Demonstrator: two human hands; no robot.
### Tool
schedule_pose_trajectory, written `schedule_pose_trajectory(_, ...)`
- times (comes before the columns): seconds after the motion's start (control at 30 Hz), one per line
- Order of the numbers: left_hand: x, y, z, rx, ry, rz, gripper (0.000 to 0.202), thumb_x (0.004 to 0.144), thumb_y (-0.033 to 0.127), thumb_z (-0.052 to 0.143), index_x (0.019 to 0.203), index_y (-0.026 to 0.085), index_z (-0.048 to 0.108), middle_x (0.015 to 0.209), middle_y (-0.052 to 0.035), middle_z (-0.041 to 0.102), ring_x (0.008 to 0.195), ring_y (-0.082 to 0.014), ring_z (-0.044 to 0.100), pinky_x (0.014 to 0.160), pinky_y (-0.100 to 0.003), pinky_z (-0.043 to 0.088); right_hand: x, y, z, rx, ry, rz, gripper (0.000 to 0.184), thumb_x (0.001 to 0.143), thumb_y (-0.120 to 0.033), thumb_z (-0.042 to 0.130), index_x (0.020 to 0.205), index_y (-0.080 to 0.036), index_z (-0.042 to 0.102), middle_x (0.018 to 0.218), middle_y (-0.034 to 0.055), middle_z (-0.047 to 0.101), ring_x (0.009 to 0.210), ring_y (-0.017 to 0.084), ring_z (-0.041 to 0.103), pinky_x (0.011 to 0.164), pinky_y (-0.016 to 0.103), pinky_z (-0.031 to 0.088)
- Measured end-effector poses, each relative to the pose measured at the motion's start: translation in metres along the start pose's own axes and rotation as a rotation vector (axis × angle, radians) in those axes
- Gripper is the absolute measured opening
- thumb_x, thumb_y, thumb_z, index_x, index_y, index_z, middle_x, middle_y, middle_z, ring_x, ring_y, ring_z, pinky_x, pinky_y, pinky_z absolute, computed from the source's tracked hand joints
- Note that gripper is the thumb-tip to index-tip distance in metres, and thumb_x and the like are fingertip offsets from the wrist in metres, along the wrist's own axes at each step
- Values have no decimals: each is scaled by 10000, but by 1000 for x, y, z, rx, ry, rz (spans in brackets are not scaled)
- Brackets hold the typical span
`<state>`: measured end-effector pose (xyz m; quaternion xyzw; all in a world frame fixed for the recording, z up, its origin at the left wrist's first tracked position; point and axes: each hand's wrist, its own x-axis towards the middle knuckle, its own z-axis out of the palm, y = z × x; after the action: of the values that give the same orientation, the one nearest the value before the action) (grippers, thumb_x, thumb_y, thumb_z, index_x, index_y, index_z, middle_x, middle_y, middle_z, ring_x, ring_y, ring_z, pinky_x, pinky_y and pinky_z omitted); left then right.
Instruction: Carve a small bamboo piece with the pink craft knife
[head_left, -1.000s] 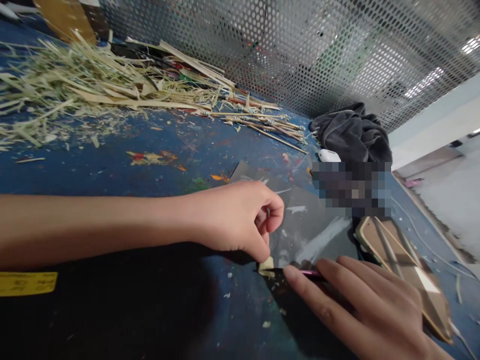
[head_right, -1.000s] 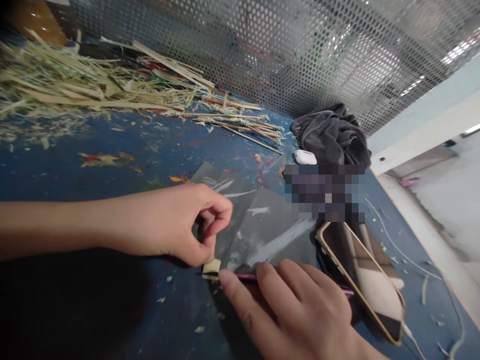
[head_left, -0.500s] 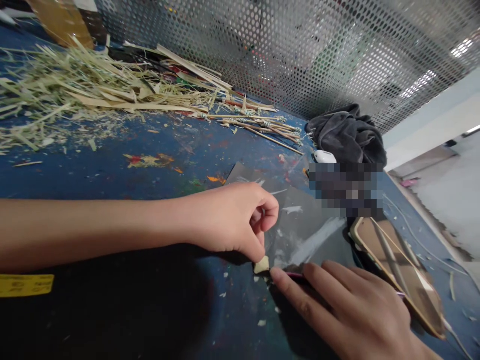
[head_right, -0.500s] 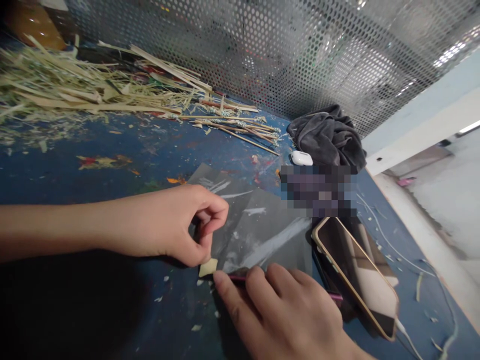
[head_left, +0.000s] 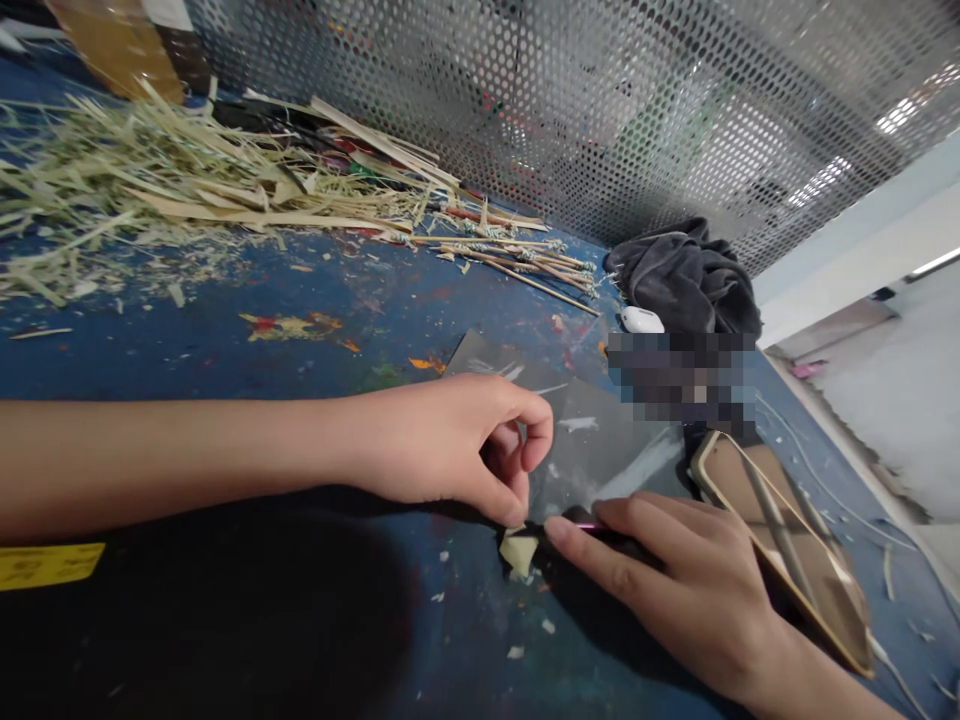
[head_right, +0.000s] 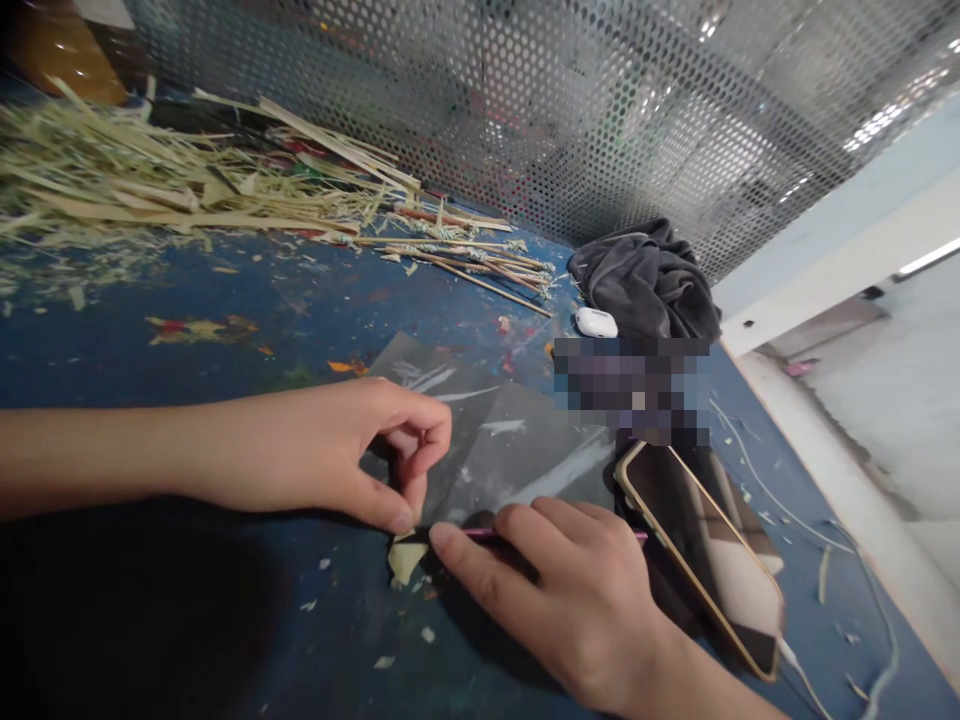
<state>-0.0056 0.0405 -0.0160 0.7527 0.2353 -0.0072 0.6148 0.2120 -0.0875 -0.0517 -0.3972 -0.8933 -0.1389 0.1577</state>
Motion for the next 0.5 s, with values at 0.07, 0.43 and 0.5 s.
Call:
schedule_pose_trajectory(0.07,0,0,0,15,2,3,251,701,125,680,753,184,442,743,37,678,697,-120,631,625,-206,444,-1,0,3,13,-32,16,329,931,-281,575,1256,-317,613,742,-36,622,556,88,519,513,243,341)
schedule_pose_trajectory(0.43,0,3,4,165,84,-52,265,687,118,672,768,196,433,728,62,709,660,-115,629,625,-209,434,10,-2,-9,95,7,-71,274,930,-150,563,1173,-244,648,641,-30,588,571,114,481,543,258,334)
schedule_pose_trajectory(0.5,1,4,4,157,76,-50,276,693,128,690,767,196,434,728,65,711,664,-112,628,627,-209,440,11,-1,-8,83,17,-56,299,933,-161,559,1211,-248,628,677,-13,618,581,127,480,537,267,328)
